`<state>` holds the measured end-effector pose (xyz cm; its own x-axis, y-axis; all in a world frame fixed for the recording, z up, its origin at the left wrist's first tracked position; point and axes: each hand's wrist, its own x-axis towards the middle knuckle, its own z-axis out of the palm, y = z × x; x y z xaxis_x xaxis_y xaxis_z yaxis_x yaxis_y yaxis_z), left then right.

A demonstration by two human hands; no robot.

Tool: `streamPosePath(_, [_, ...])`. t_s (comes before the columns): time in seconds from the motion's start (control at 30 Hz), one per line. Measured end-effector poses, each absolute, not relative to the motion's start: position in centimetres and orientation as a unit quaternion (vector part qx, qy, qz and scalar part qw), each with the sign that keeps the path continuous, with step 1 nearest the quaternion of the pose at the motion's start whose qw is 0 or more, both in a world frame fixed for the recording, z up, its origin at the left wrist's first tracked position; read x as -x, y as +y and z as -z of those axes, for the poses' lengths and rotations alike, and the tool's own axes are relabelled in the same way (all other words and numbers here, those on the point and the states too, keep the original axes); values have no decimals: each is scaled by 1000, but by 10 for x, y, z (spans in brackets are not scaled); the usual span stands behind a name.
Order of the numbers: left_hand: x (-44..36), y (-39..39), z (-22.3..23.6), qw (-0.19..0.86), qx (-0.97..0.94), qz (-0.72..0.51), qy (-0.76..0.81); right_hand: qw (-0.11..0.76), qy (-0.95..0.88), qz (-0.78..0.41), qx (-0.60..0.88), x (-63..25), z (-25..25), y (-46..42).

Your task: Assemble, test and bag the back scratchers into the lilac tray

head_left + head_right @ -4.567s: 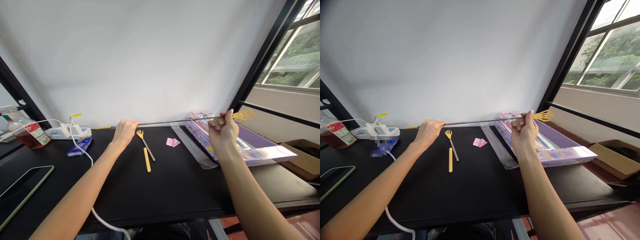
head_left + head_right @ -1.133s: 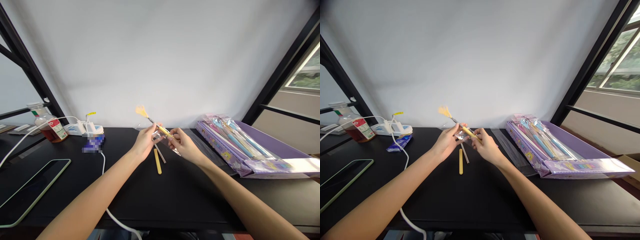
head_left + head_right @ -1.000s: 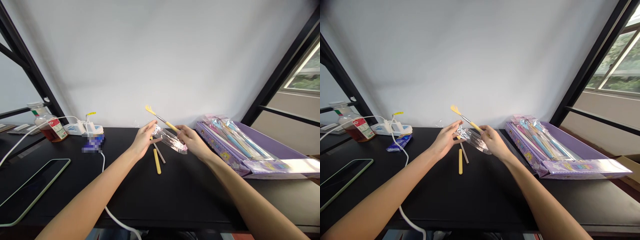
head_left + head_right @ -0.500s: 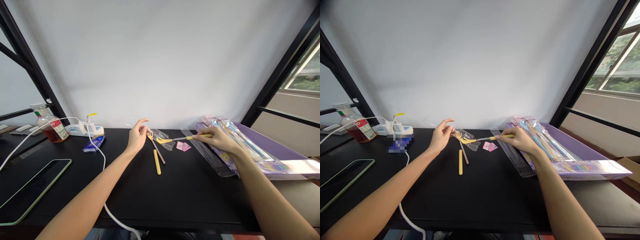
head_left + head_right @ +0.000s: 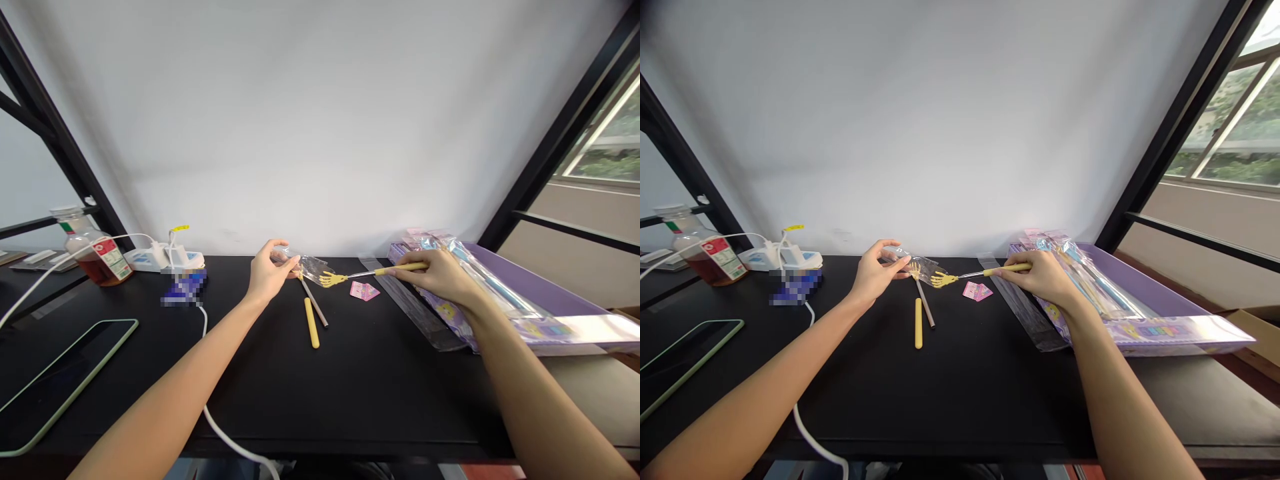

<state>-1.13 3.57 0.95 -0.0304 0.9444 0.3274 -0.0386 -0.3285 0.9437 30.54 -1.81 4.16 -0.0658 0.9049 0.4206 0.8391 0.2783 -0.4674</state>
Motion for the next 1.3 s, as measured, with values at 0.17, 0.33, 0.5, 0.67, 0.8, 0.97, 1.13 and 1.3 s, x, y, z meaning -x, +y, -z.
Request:
streamPosePath(0.17, [10,35,-10,418,-555,-584,420,355,-722,-34,593,-306,-37,-14])
streamPosePath(0.33, [8,32,-11,447,-551,-576,407,367,-723,-87,579,-302,-34,-11])
streamPosePath(0.5, [-3,24,-9,487,-558,-572,352,387,-725,-259,508,-277,-25,-8])
streamPosePath(0.67, [-15,18,-3,486,-574,-582,310,413,-723,-346,432,-234,-8,-11])
streamPosePath(0.8, [-16,20,-1,464,-609,-565,305,396,-748,-280,453,-216,-5,-16])
streamPosePath(0.97, [-4,28,-9,491,-567,-577,323,387,-728,-365,433,-228,-15,-18])
streamPosePath(1.13, [5,27,-16,533,-561,-544,325,367,-757,-335,425,-237,-13,-18])
streamPosePath(1.3, [0,20,-15,553,-620,-483,277,420,-769,-128,464,-231,-8,-18])
